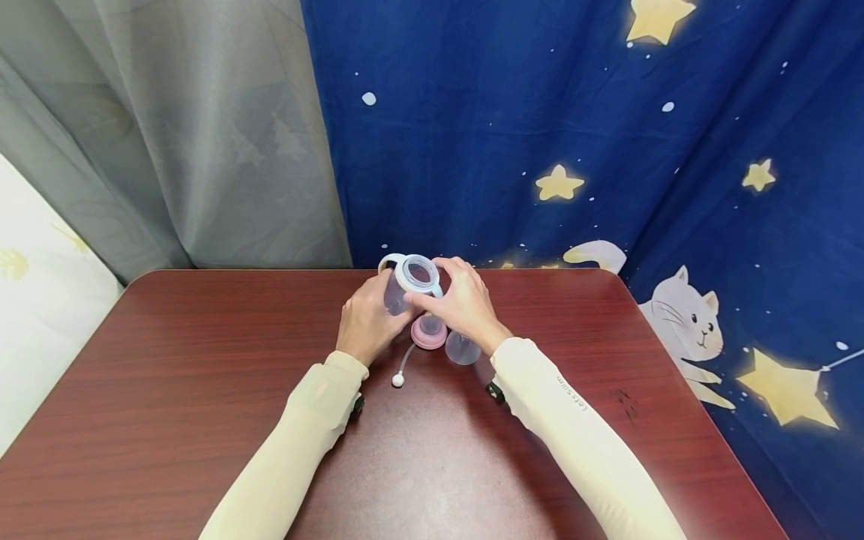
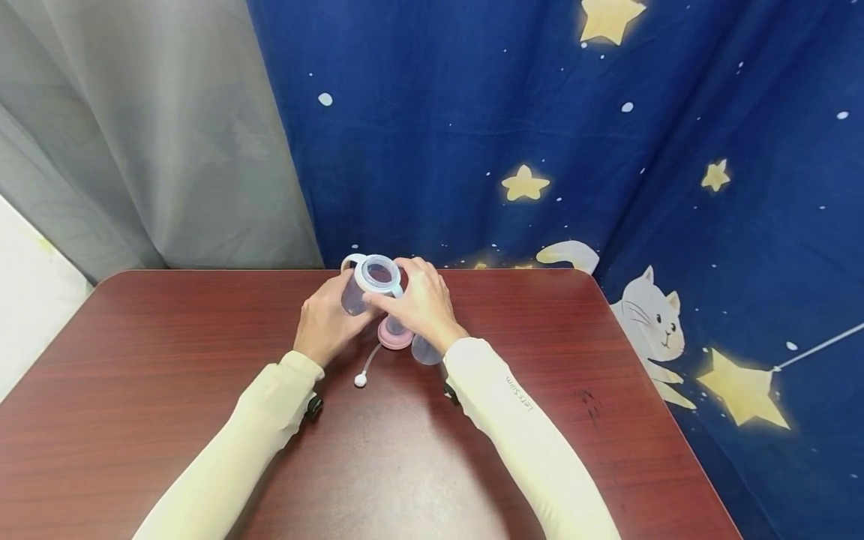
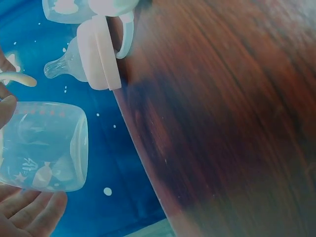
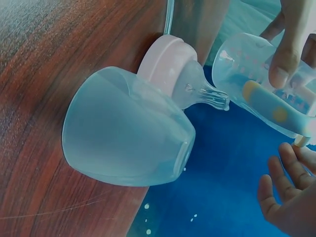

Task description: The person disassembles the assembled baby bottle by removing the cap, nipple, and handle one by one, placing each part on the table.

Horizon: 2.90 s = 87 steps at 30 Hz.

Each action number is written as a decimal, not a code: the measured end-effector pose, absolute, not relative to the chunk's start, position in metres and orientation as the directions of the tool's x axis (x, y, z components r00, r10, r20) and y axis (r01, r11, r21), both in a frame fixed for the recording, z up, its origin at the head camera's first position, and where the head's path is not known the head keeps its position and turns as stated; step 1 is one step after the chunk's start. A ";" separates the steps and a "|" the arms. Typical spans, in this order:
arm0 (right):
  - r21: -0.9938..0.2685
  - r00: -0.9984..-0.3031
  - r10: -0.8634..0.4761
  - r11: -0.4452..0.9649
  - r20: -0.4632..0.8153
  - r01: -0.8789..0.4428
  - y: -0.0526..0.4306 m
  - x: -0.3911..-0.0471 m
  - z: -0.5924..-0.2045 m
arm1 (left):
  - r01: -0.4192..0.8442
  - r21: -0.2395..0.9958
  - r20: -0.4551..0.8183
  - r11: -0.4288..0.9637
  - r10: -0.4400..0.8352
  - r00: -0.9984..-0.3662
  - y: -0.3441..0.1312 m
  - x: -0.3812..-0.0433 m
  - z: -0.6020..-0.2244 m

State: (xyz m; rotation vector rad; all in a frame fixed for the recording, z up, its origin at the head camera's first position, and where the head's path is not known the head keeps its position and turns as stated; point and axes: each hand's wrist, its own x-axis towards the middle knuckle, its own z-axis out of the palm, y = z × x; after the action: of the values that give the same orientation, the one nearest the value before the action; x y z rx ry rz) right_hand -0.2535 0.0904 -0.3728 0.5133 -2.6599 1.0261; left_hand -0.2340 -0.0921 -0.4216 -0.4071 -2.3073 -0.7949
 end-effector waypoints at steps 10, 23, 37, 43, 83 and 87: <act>-0.618 -0.885 -0.181 0.655 0.429 -0.434 0.095 -0.254 -0.367 | 0.458 0.448 0.652 0.768 0.070 -0.755 -0.092 -0.234 -0.422; -0.644 -0.872 -0.132 0.625 0.471 -0.442 0.106 -0.245 -0.359 | 0.415 0.490 0.602 0.767 0.047 -0.797 -0.096 -0.231 -0.427; -0.692 -0.864 -0.109 0.554 0.491 -0.463 0.122 -0.239 -0.359 | 0.374 0.520 0.576 0.768 0.008 -0.817 -0.103 -0.239 -0.428; -0.691 -0.857 -0.121 0.540 0.500 -0.480 0.126 -0.234 -0.363 | 0.351 0.533 0.564 0.770 -0.014 -0.826 -0.105 -0.240 -0.428; -0.707 -0.890 -0.371 0.553 0.264 -0.441 0.153 -0.194 -0.414 | 0.340 0.584 0.569 0.737 -0.073 -0.819 -0.109 -0.240 -0.430; -0.708 -0.890 -0.396 0.562 0.225 -0.429 0.154 -0.192 -0.417 | 0.335 0.596 0.560 0.729 -0.079 -0.824 -0.109 -0.240 -0.430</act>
State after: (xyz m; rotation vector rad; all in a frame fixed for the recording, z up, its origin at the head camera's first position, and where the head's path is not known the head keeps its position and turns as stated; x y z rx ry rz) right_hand -0.1918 0.1536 -0.4169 0.7238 -2.7401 1.2587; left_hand -0.2401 -0.1089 -0.4303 -0.1929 -2.3626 -0.9634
